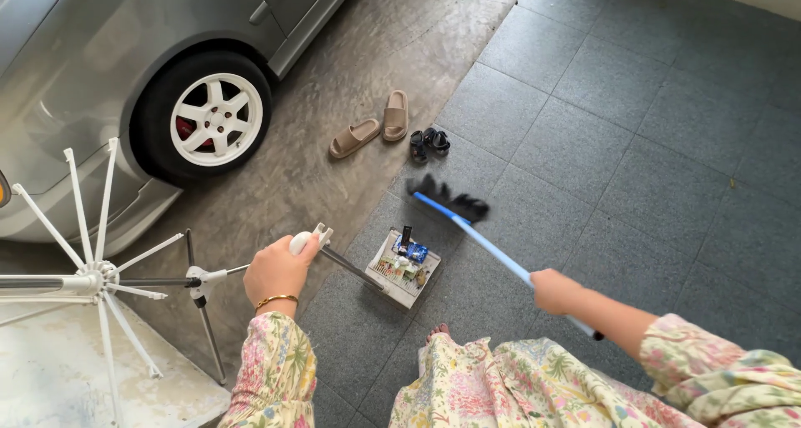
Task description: Sweep the garage floor using a broom and a long-handled dustpan.
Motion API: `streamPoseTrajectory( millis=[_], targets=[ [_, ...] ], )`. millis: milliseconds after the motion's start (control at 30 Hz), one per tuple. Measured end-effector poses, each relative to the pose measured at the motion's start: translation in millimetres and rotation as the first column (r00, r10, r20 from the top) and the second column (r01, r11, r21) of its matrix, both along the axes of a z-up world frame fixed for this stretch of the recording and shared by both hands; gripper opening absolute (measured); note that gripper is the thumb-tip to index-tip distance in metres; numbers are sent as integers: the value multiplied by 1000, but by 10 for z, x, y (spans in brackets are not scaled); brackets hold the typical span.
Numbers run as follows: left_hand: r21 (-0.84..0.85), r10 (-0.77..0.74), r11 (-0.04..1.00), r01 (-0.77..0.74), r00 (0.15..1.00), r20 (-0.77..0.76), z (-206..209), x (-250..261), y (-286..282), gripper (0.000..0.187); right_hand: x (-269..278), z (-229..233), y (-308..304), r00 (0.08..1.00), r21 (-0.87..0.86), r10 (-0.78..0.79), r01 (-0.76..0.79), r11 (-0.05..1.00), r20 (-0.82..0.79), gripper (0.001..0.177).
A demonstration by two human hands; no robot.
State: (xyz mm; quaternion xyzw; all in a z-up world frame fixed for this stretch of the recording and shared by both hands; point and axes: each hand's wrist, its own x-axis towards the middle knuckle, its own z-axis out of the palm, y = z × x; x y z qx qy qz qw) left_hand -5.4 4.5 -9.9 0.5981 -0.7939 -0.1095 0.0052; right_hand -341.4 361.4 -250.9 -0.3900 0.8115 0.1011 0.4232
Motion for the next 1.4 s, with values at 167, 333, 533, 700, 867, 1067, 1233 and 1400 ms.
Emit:
streamPoseTrajectory(
  millis=[167,333,533,700,867,1067,1233,1400],
  targets=[
    [-17,-20,1000,20,1000,6,-11,-12,43,56,368,487,-164,993,46,64,-69,997,101,34],
    [-29,-27,999,28,1000,14,-34,56,50,57,234,818,173,964,-76,180,-168,983,197,47],
    [-11,-2,1000,2,1000,-3,18,356,37,55,48,1143,846,974,-110,56,-33,993,218,52],
    [-9,-24,1000,24,999,47,226,716,-104,54,0,1214,1053,995,131,-76,84,988,-59,46],
    [-22,-106,994,109,989,102,254,855,-181,50,-25,617,1188,988,156,-117,132,979,-100,33],
    [-32,-218,974,223,970,110,5,884,-132,48,612,383,891,988,102,-155,155,983,-8,29],
    [-58,-206,976,210,976,73,84,842,-122,45,898,-208,599,989,-32,-89,93,995,119,32],
    [-62,-177,982,181,983,54,-15,826,79,42,1166,826,503,900,18,-256,267,964,352,47]
  ],
)
